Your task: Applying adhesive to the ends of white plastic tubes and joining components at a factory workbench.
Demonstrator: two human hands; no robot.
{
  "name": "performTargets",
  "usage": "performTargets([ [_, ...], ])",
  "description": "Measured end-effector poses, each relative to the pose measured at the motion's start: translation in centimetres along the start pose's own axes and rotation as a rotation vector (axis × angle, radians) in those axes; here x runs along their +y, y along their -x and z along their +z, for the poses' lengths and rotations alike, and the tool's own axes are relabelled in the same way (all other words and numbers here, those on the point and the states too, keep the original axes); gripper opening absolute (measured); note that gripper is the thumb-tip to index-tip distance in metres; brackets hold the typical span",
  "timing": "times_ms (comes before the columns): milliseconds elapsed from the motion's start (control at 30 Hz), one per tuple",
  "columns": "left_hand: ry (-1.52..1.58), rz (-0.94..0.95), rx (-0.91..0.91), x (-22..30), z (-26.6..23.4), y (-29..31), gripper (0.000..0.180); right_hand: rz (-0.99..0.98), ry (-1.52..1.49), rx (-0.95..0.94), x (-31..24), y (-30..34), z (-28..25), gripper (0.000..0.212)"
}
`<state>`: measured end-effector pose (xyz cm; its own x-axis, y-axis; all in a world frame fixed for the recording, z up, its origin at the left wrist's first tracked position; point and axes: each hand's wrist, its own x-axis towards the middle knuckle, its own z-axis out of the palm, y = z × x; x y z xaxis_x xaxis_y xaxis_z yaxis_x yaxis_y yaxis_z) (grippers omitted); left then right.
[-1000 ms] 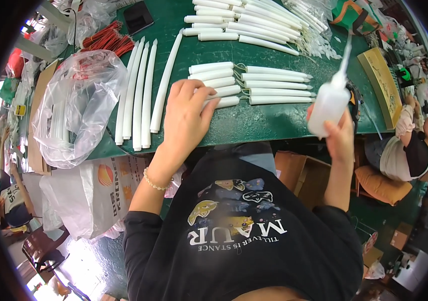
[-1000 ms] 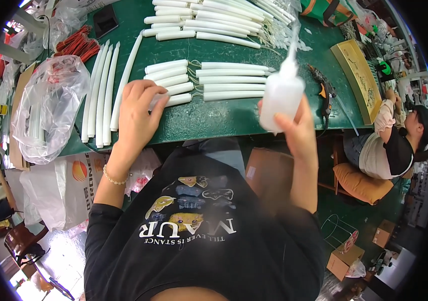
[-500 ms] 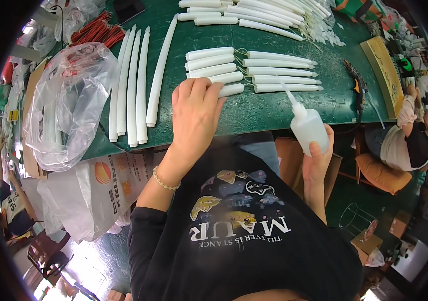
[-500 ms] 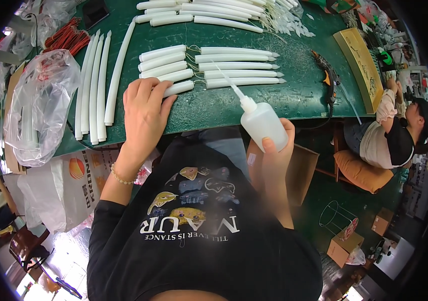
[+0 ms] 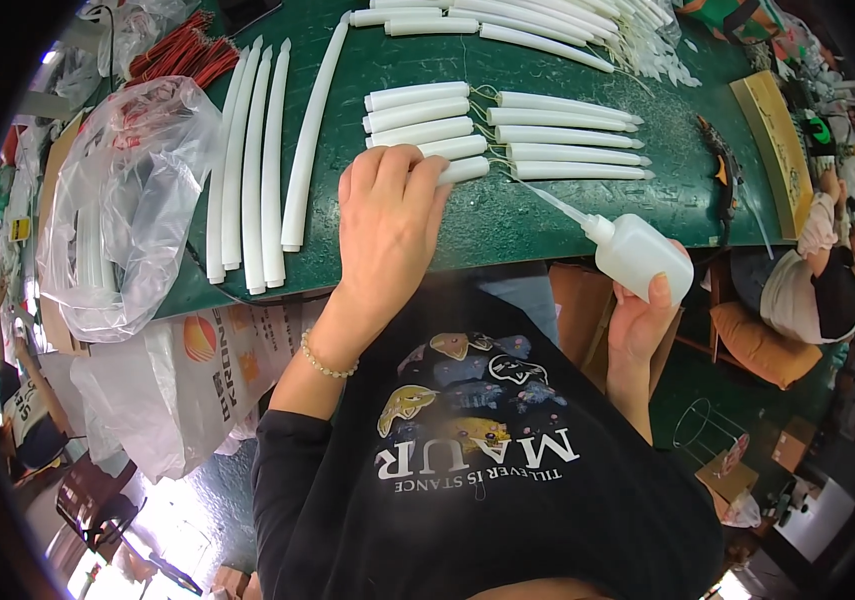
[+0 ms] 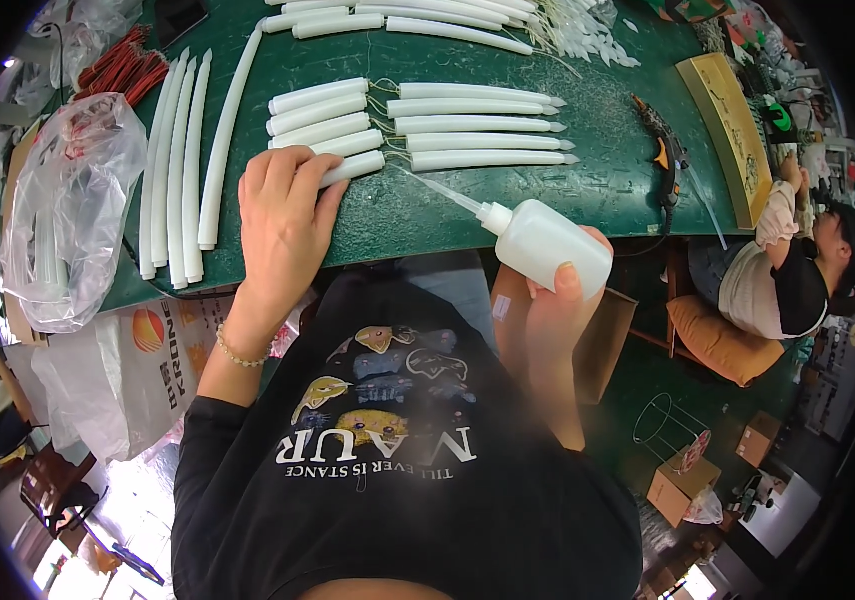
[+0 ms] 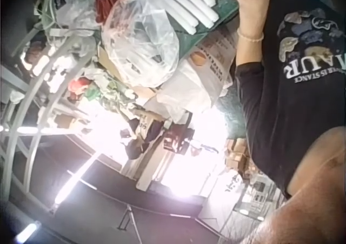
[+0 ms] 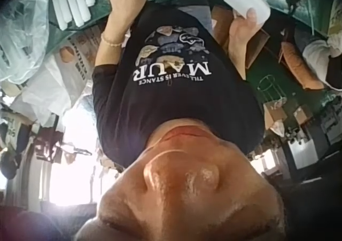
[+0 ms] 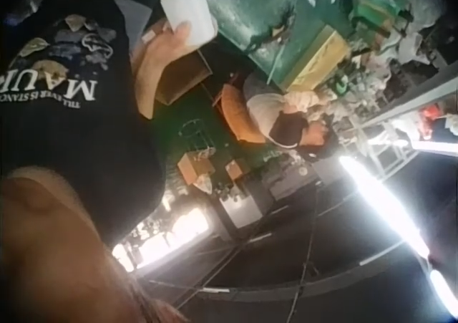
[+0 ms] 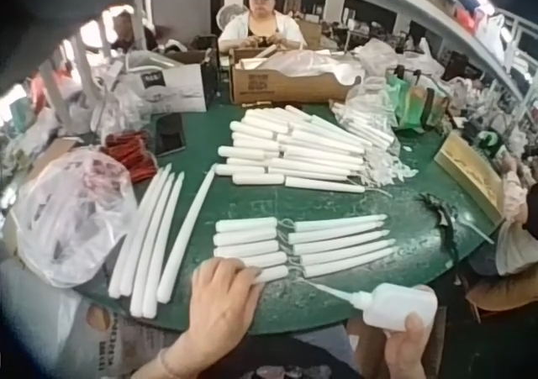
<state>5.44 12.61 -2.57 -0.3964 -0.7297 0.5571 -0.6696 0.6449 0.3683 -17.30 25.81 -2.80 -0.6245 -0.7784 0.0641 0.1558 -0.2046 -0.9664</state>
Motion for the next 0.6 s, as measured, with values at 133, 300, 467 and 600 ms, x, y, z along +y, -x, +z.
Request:
performTargets([
  [133,0.000,-0.003,0.010,0.1,-0.1,0.0,0.028,-0.036,0.021,0.020,-0.2,-0.2,-0.1,0.065],
  [300,0.003,-0.006,0.006,0.1,0.0,0.0,0.028,-0.099,0.109,0.071,-0.2,-0.4,-0.2,0.063],
  [467,0.005,-0.006,0.002,0.0,0.0,0.1,0.029,-0.120,0.163,0.114,-0.3,-0.7,0.3,0.060],
  [600,0.004,-0.004,0.004,0.0,0.1,0.2,0.029,-0.098,0.201,0.121,-0.5,-0.8,0.9,0.060],
])
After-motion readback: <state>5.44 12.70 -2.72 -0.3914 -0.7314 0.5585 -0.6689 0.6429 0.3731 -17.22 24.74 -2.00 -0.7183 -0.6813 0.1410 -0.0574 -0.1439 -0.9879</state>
